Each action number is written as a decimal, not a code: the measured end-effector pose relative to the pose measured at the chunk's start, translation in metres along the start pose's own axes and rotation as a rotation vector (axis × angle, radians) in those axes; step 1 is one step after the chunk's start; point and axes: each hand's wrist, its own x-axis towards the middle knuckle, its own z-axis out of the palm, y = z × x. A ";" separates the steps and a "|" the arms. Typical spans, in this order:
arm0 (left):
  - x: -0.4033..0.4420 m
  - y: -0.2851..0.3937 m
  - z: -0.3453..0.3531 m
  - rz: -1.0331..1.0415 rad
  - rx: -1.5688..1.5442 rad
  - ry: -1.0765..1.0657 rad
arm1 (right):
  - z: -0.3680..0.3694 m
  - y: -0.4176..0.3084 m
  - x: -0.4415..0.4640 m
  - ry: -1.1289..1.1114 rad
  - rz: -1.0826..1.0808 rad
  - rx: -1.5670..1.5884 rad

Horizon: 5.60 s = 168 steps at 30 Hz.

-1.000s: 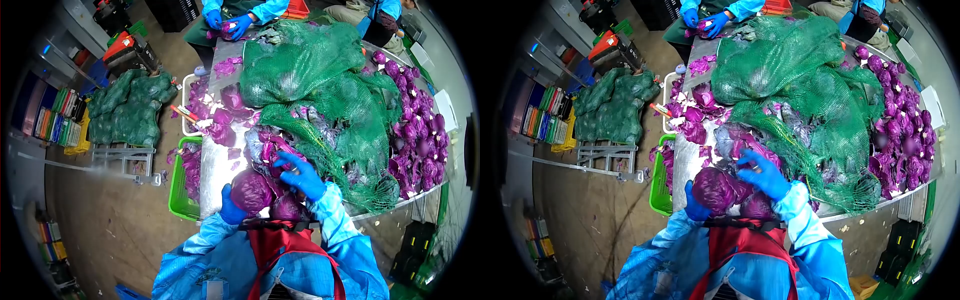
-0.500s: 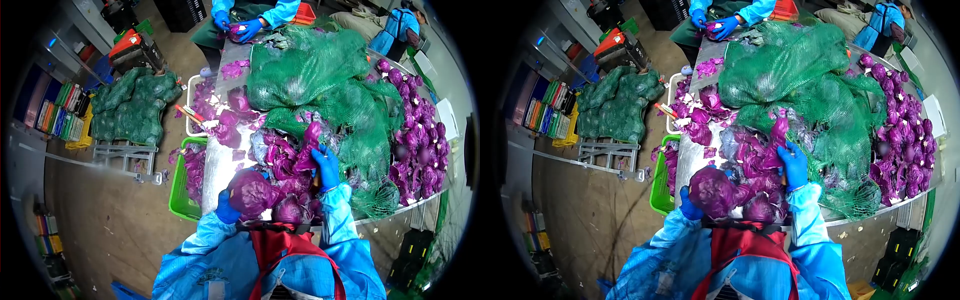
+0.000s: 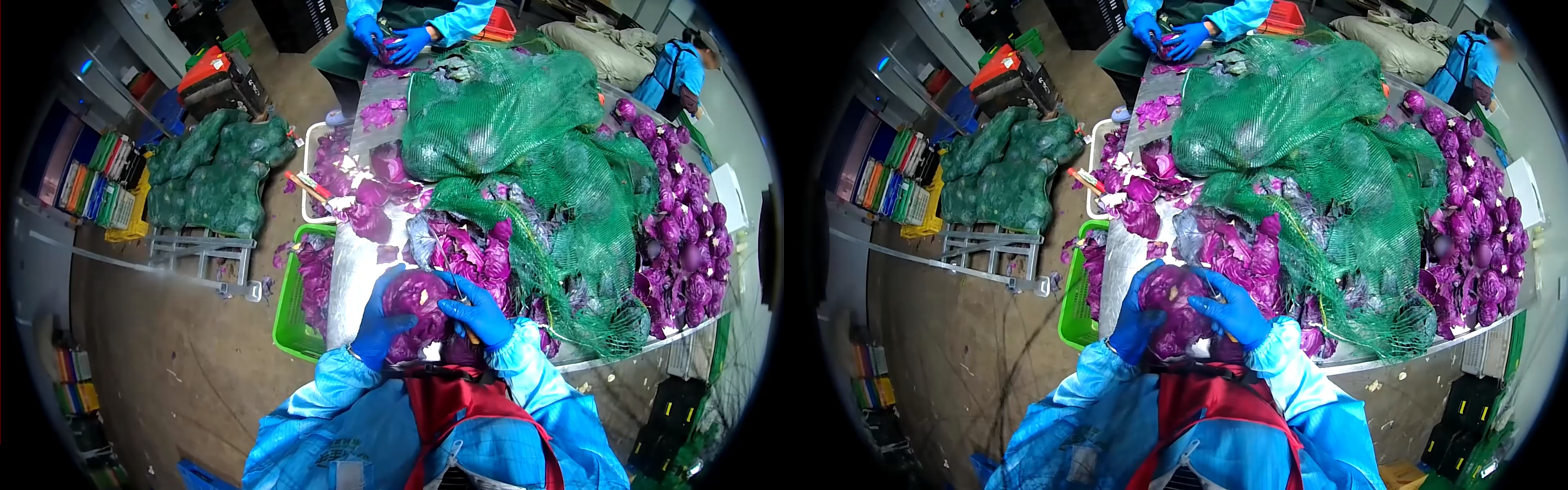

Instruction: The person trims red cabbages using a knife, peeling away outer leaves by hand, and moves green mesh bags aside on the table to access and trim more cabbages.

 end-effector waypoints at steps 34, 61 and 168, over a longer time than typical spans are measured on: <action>0.007 -0.096 -0.022 0.153 0.423 0.200 | -0.002 0.085 0.008 0.111 -0.036 -0.688; -0.026 -0.054 -0.022 -0.148 0.186 0.353 | 0.009 0.066 0.013 0.218 -0.326 -0.584; -0.012 -0.003 -0.021 -0.517 -0.374 -0.176 | -0.025 0.006 0.004 0.047 -0.345 -0.732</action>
